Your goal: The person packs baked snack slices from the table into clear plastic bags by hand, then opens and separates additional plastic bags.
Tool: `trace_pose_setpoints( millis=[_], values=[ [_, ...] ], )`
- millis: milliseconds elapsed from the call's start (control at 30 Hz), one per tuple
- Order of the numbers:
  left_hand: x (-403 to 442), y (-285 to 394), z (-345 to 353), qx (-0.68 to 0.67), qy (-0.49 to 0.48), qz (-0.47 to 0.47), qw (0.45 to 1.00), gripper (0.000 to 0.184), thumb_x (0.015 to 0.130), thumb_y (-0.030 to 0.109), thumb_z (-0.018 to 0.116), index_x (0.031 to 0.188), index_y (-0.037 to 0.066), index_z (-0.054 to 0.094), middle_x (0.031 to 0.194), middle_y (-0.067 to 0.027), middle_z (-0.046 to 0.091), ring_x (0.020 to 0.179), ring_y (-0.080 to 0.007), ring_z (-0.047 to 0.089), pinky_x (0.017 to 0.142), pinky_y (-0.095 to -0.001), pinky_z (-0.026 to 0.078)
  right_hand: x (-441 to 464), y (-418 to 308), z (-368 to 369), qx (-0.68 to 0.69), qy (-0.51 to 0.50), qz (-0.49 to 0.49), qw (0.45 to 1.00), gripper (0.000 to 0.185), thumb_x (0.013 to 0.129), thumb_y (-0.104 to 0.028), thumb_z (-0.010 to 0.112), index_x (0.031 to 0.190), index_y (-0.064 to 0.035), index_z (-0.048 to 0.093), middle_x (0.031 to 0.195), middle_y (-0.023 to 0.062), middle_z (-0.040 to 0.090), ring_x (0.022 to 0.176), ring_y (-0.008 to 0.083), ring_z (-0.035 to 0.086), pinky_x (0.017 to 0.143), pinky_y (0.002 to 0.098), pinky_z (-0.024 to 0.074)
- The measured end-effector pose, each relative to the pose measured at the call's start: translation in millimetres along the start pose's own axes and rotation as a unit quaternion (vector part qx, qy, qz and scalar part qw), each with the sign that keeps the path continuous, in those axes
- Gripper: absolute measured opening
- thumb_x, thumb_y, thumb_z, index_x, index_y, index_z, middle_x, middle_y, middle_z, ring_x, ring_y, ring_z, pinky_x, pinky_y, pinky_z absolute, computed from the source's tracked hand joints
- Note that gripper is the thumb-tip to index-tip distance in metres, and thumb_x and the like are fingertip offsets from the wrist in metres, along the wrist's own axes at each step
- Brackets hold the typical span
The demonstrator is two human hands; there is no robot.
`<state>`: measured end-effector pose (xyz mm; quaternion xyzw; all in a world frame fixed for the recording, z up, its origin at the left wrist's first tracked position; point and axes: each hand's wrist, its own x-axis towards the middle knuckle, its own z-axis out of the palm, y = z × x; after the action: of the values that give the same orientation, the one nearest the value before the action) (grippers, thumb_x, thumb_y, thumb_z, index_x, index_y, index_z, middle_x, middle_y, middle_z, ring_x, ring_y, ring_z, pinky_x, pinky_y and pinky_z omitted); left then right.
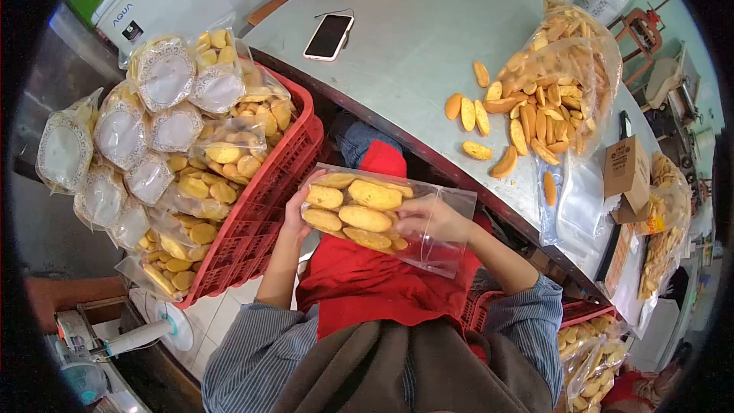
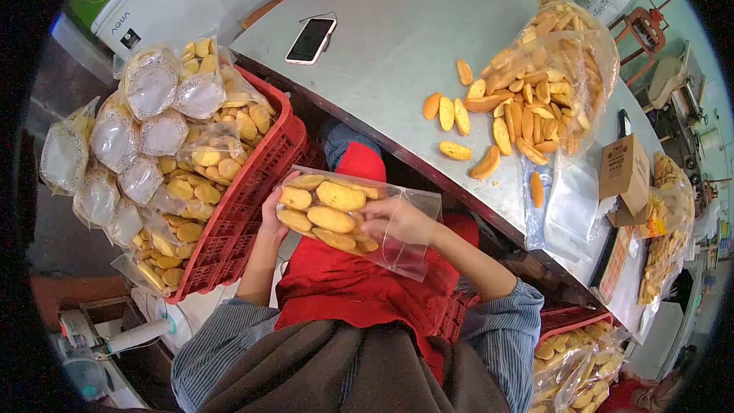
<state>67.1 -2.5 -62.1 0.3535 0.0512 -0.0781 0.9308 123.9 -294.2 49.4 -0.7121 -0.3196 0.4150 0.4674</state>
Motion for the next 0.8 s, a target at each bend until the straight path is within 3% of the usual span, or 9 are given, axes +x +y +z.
trace_pose_setpoints(
  millis=[100, 200, 300, 367, 400, 467, 600, 667, 800],
  values=[
    [-2, -1, 2, 0.004, 0.015, 0.003, 1.0, 0.063, 0.085, 0.038, 0.05, 0.133, 0.001, 0.034, 0.131, -0.0152, 0.044, 0.122, -0.0277, 0.043, 0.103, -0.0383, 0.033, 4, -4, 10, -0.128, 0.071, 0.01, 0.989, 0.031, 0.085, -0.021, 0.061, 0.11, -0.003, 0.06, 0.078, 0.0083, 0.066, 0.068, 0.0119, 0.06, 0.064, 0.0285, 0.0479],
    [-3, -3, -6, -0.025, 0.033, 0.028, 0.999, 0.063, 0.086, 0.039, 0.049, 0.134, 0.002, 0.034, 0.132, -0.0151, 0.044, 0.121, -0.0281, 0.043, 0.103, -0.039, 0.033, 1, -8, 0, -0.103, 0.136, -0.108, 0.979, 0.03, 0.084, -0.022, 0.062, 0.107, -0.0017, 0.06, 0.078, 0.0081, 0.066, 0.066, 0.0122, 0.059, 0.063, 0.0278, 0.0477],
    [-9, 1, -17, -0.067, 0.077, 0.051, 0.993, 0.061, 0.088, 0.043, 0.045, 0.132, 0.003, 0.037, 0.13, -0.0145, 0.046, 0.119, -0.0294, 0.045, 0.102, -0.041, 0.035, -10, -15, -57, 0.091, 0.23, -0.031, 0.969, 0.018, 0.081, -0.012, 0.061, 0.097, -0.0028, 0.063, 0.077, 0.0035, 0.064, 0.064, 0.0089, 0.056, 0.06, 0.025, 0.0463],
    [-11, 3, -31, -0.114, 0.09, 0.055, 0.988, 0.06, 0.088, 0.045, 0.043, 0.131, 0.003, 0.039, 0.129, -0.0142, 0.047, 0.118, -0.0301, 0.046, 0.101, -0.042, 0.036, -5, 27, -115, -0.194, 0.429, -0.074, 0.879, 0.018, 0.077, -0.01, 0.062, 0.092, -0.0007, 0.06, 0.073, 0.0069, 0.06, 0.063, 0.0157, 0.057, 0.058, 0.028, 0.0465],
    [-13, 6, -28, -0.13, 0.103, 0.049, 0.985, 0.058, 0.088, 0.047, 0.042, 0.129, 0.005, 0.043, 0.127, -0.0133, 0.049, 0.115, -0.0306, 0.048, 0.099, -0.043, 0.037, -8, 39, -132, -0.306, 0.488, -0.003, 0.818, 0.018, 0.077, -0.008, 0.058, 0.093, 0.0001, 0.058, 0.084, 0.0146, 0.061, 0.074, 0.028, 0.06, 0.066, 0.0363, 0.0481],
    [-14, 2, -25, -0.158, 0.127, 0.069, 0.977, 0.058, 0.088, 0.048, 0.042, 0.128, 0.007, 0.044, 0.126, -0.0124, 0.05, 0.114, -0.031, 0.049, 0.099, -0.043, 0.037, -9, 75, -150, -0.419, 0.528, 0.08, 0.734, 0.017, 0.075, -0.004, 0.055, 0.091, 0.0015, 0.058, 0.095, 0.0205, 0.058, 0.088, 0.0365, 0.057, 0.077, 0.043, 0.0454],
    [-18, -15, -28, -0.119, 0.15, 0.152, 0.97, 0.052, 0.089, 0.047, 0.043, 0.125, 0.011, 0.049, 0.123, -0.0078, 0.053, 0.113, -0.0258, 0.05, 0.097, -0.0412, 0.04, -20, 99, -159, -0.403, 0.564, -0.01, 0.721, 0.032, 0.073, -0.003, 0.053, 0.104, 0.0018, 0.057, 0.097, 0.0219, 0.058, 0.089, 0.0417, 0.054, 0.08, 0.0437, 0.0449],
    [-23, -14, -21, -0.054, 0.196, 0.174, 0.964, 0.051, 0.089, 0.046, 0.043, 0.125, 0.011, 0.049, 0.123, -0.0071, 0.053, 0.114, -0.0247, 0.049, 0.096, -0.0411, 0.04, -35, 58, -148, -0.421, 0.558, 0.075, 0.711, 0.029, 0.078, -0.004, 0.053, 0.105, 0.0012, 0.059, 0.089, 0.0165, 0.062, 0.078, 0.0341, 0.06, 0.071, 0.0381, 0.0486],
    [-20, 3, -22, -0.135, 0.168, 0.123, 0.969, 0.059, 0.086, 0.048, 0.046, 0.129, 0.008, 0.043, 0.128, -0.0105, 0.049, 0.118, -0.0281, 0.046, 0.099, -0.0422, 0.038, -64, -29, -94, 0.07, 0.496, -0.077, 0.862, 0.022, 0.086, -0.007, 0.051, 0.104, 0.0023, 0.06, 0.08, 0.0056, 0.062, 0.07, 0.014, 0.061, 0.062, 0.0249, 0.048]
  ],
)
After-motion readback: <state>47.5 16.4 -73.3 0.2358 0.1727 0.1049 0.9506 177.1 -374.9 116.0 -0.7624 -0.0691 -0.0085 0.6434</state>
